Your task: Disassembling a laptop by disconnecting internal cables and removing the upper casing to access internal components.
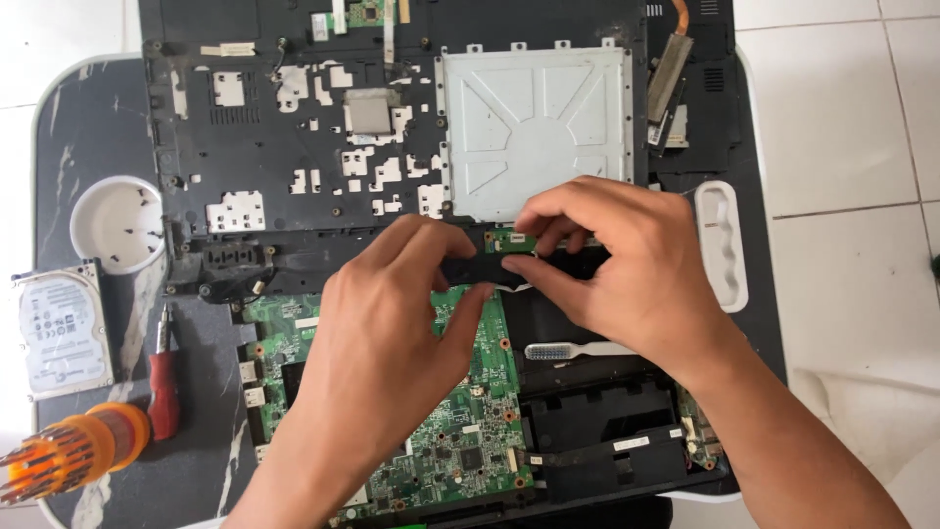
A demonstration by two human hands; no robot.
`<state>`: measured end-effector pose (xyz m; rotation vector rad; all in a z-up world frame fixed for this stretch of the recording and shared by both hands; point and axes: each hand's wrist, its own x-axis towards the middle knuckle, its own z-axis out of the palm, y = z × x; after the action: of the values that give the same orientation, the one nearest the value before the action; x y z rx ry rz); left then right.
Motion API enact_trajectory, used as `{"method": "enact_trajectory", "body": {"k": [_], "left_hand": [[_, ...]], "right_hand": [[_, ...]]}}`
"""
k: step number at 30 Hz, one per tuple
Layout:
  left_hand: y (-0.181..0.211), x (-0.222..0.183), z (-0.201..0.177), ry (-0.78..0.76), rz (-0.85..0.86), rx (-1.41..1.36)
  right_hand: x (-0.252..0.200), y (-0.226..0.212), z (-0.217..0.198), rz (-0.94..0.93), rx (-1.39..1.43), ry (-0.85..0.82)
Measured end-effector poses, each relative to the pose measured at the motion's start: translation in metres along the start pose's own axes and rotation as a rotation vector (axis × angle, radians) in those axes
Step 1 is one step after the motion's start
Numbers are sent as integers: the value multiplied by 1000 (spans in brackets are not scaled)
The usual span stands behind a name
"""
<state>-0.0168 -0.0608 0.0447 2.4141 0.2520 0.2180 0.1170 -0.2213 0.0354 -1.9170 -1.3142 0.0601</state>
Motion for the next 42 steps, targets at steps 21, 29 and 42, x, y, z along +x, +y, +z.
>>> {"method": "enact_trajectory", "body": {"k": [21, 29, 42], "left_hand": [[-37, -4, 0, -78, 140, -226], [-41, -7, 3, 33, 202, -142], [-46, -8, 1, 40, 368, -54]], "right_hand": [[-4, -12, 5, 135, 117, 93], [3, -15, 3, 202, 209, 63], [9, -15, 0, 121, 17, -22]]}}
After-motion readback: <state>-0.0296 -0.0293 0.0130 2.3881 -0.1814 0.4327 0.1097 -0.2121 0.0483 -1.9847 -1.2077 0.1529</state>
